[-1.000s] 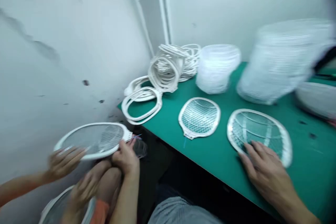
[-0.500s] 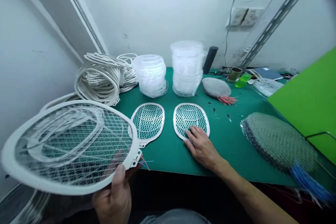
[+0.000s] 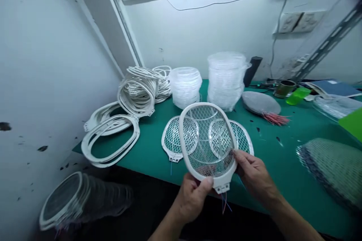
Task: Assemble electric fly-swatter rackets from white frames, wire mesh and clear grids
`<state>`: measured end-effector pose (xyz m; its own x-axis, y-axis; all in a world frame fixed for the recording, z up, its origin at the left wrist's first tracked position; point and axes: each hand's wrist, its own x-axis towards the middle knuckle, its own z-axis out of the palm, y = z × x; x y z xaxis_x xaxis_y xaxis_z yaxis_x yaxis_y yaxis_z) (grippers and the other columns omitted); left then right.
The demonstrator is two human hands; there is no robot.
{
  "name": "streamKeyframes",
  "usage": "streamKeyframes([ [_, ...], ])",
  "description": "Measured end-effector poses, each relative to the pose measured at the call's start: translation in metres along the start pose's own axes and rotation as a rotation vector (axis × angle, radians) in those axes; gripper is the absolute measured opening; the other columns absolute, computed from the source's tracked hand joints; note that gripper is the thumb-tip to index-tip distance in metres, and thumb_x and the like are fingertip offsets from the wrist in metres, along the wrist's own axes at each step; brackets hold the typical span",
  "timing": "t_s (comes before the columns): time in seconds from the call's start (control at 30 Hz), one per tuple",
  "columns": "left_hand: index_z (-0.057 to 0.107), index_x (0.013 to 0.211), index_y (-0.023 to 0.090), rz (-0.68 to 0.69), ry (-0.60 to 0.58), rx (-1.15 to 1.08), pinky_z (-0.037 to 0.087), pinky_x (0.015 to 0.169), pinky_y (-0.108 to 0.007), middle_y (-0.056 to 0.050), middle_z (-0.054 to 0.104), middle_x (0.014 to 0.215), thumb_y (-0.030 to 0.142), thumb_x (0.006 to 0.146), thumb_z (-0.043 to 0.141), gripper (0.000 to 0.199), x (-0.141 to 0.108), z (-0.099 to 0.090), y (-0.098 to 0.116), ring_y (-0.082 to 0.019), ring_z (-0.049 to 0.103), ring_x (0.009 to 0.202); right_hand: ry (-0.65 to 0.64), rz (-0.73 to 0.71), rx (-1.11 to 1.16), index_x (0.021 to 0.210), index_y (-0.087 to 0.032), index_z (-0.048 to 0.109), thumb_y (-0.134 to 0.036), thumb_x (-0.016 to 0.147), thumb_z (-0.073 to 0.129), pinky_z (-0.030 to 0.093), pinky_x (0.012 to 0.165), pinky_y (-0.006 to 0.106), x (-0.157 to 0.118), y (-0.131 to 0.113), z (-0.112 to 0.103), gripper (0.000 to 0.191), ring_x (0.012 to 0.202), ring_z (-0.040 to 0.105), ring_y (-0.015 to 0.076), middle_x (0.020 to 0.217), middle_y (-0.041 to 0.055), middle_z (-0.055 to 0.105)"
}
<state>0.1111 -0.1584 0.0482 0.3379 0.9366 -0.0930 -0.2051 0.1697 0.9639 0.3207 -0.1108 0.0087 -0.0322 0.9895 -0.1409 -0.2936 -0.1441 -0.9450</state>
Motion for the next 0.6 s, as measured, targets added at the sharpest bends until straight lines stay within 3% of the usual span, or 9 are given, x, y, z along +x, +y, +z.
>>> streamKeyframes([
  [0.1,0.079,0.112,0.012,-0.026,0.007,0.050,0.064,0.080,-0.037,-0.012,0.080,0.103,0.052,0.094,0.064,0.046,-0.006,-0.012,0.006,-0.027,0.077,0.087,-0.011,0.034,-0.018,0.103,-0.019,0.078,-0.050,0.083,0.081,0.058,0.060,0.032,-0.008,-0.006,0.015,0.037,0.069,0.066,0.0205,0.081,0.0053,0.073],
  [0.23,0.080,0.110,0.015,-0.018,0.064,0.215,0.057,0.102,-0.043,-0.011,0.079,0.111,0.048,0.095,0.064,0.040,-0.007,-0.032,0.001,-0.031,0.074,0.107,-0.100,0.030,0.009,0.108,-0.018,0.075,-0.054,0.086,0.077,0.057,0.059,0.032,-0.027,-0.013,0.031,0.043,0.066,0.065,0.0185,0.081,0.0033,0.070],
  [0.3,0.080,0.113,0.016,-0.019,0.036,0.252,0.058,0.100,-0.045,-0.012,0.078,0.115,0.047,0.094,0.066,0.039,0.003,-0.033,-0.004,-0.033,0.073,0.108,-0.050,-0.013,0.040,0.112,-0.018,0.074,-0.053,0.089,0.074,0.057,0.063,0.032,-0.034,-0.009,0.034,0.042,0.069,0.065,0.0177,0.085,0.0035,0.071],
  [0.37,0.080,0.114,0.016,-0.023,-0.016,0.267,0.060,0.097,-0.046,-0.012,0.078,0.115,0.048,0.093,0.066,0.041,0.016,-0.022,-0.007,-0.034,0.075,0.106,0.063,-0.072,0.075,0.115,-0.019,0.073,-0.050,0.091,0.073,0.056,0.069,0.032,-0.042,-0.005,0.029,0.040,0.073,0.064,0.0170,0.090,0.0041,0.072],
  [0.47,0.080,0.115,0.018,-0.046,-0.191,0.318,0.062,0.094,-0.045,-0.011,0.079,0.113,0.049,0.095,0.063,0.041,0.030,0.008,-0.006,-0.033,0.076,0.103,0.273,-0.179,0.098,0.119,-0.019,0.072,-0.048,0.094,0.070,0.055,0.071,0.030,-0.055,-0.009,0.002,0.038,0.076,0.063,0.0164,0.091,0.0043,0.072],
  [0.53,0.075,0.127,0.021,-0.046,-0.315,0.364,0.063,0.091,-0.042,-0.010,0.078,0.119,0.047,0.096,0.063,0.042,0.035,0.028,-0.007,-0.032,0.075,0.107,0.413,-0.244,0.051,0.119,-0.018,0.072,-0.047,0.093,0.071,0.052,0.063,0.027,-0.064,-0.022,-0.032,0.038,0.070,0.062,0.0152,0.084,0.0031,0.071],
  [0.6,0.069,0.136,0.025,0.011,-0.358,0.429,0.064,0.089,-0.037,-0.008,0.076,0.123,0.045,0.095,0.065,0.045,0.039,0.040,-0.013,-0.030,0.075,0.109,0.516,-0.256,-0.013,0.114,-0.016,0.073,-0.048,0.090,0.075,0.049,0.055,0.025,-0.073,-0.041,-0.076,0.040,0.063,0.060,0.0144,0.076,0.0019,0.069],
])
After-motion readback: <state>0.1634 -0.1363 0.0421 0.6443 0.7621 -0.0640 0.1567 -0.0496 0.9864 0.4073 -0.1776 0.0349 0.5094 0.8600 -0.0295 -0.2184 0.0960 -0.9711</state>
